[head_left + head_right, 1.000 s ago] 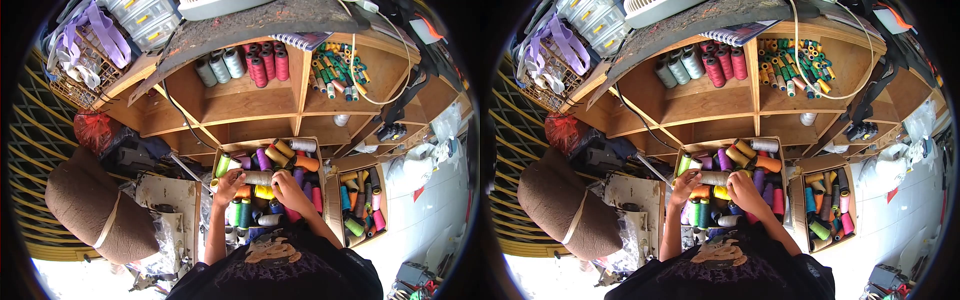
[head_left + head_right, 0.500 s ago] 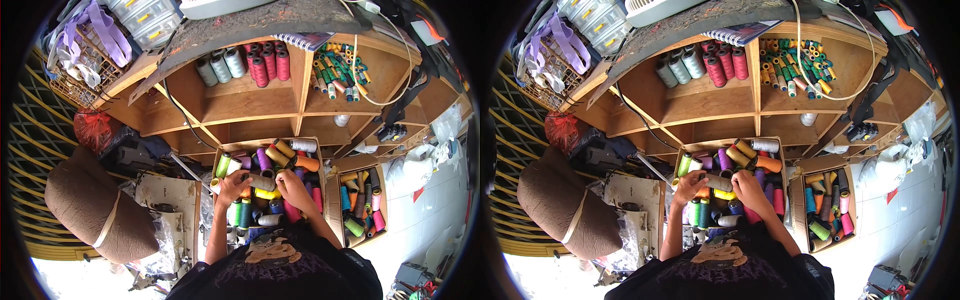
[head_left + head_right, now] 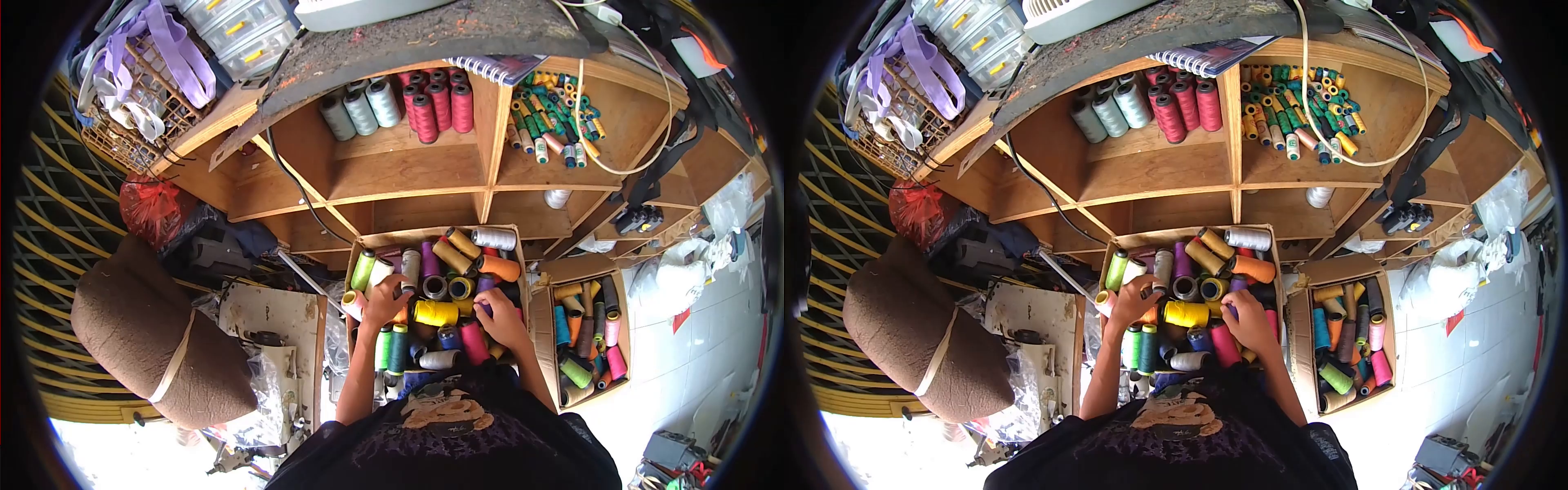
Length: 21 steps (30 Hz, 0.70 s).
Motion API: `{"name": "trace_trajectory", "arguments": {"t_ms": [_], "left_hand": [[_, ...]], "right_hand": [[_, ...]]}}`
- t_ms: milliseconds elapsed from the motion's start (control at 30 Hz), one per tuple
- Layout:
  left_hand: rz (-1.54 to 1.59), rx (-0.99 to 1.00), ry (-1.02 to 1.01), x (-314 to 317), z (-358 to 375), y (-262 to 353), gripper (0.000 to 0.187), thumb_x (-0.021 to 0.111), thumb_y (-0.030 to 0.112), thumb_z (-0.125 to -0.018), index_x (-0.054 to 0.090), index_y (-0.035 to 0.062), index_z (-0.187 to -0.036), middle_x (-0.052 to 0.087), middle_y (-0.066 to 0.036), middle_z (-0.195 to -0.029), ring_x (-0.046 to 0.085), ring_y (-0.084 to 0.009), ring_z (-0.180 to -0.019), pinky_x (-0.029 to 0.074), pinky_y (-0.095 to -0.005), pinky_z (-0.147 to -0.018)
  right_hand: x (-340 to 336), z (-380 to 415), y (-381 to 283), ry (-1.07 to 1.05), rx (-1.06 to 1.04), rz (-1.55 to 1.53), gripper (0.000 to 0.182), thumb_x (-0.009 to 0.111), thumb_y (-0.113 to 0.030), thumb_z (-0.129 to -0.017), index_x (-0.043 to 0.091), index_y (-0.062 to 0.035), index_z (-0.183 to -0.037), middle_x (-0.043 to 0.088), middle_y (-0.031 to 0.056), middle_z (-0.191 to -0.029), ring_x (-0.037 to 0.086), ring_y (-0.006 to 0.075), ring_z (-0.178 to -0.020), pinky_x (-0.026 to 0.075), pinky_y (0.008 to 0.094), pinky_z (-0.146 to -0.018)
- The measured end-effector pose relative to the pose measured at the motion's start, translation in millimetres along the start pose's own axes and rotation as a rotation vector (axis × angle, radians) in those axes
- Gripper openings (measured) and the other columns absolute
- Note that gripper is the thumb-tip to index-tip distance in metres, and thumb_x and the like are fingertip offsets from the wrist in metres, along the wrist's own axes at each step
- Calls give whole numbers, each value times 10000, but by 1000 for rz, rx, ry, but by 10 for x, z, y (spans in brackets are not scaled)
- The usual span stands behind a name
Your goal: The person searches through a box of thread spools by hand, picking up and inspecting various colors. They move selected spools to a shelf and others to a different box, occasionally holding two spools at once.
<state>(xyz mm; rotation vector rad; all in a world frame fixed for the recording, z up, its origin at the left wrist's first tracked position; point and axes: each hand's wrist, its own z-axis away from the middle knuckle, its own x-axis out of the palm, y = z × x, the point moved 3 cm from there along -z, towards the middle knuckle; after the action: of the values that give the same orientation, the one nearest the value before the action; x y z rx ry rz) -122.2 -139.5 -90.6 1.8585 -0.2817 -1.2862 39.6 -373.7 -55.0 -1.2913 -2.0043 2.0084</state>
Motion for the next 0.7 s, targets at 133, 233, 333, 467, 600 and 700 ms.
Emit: {"name": "trace_trajectory", "arguments": {"t_ms": [133, 233, 333, 467, 600, 700], "left_hand": [[-53, -24, 150, -258, 192, 73, 323, 715, 75, -736, 617, 26, -1040, 641, -177, -1003, 619, -338, -944, 486, -382, -841], [-147, -41, 183, -393, 436, -107, 310, 724, 68, -718, 624, 35, -1009, 639, -153, -946, 628, -307, -910, 492, -373, -798], [-157, -97, 173, -512, 662, -36, 347, 747, 108, -716, 610, 38, -1027, 633, -150, -957, 623, -310, -909, 493, -382, -783], [-217, -168, 169, -497, 985, -32, 445, 746, 128, -729, 565, 20, -1121, 608, -190, -1063, 588, -355, -999, 475, -421, -838], [-154, -256, 204, -356, 1253, -157, 509, 723, 123, -751, 499, 10, -1194, 573, -253, -1154, 554, -402, -1073, 454, -462, -897], [-56, -356, 162, -290, 1419, -232, 513, 687, 94, -752, 471, 0, -1208, 551, -268, -1201, 547, -413, -1089, 459, -455, -903]], "right_hand": [[-8, 102, 82, -28, 77, -48, 123, 605, -92, -827, 560, -17, -914, 578, 162, -887, 570, 343, -820, 464, 422, -732], [28, 141, 185, -68, 41, 3, 127, 606, -90, -824, 558, -21, -920, 580, 159, -886, 564, 345, -830, 459, 424, -730], [62, 186, 237, -156, 50, 107, 187, 631, -137, -811, 566, -29, -950, 582, 164, -910, 562, 350, -876, 454, 432, -753], [199, 275, 371, -254, 59, 188, 288, 642, -234, -811, 569, -46, -1017, 581, 163, -957, 566, 359, -923, 455, 458, -788], [263, 285, 261, -368, 89, 344, 357, 635, -291, -808, 562, -60, -1071, 583, 171, -996, 571, 367, -947, 446, 488, -808], [308, 306, 308, -387, 87, 351, 393, 629, -307, -805, 561, -71, -1112, 587, 183, -1007, 576, 370, -955, 443, 495, -812]]}}
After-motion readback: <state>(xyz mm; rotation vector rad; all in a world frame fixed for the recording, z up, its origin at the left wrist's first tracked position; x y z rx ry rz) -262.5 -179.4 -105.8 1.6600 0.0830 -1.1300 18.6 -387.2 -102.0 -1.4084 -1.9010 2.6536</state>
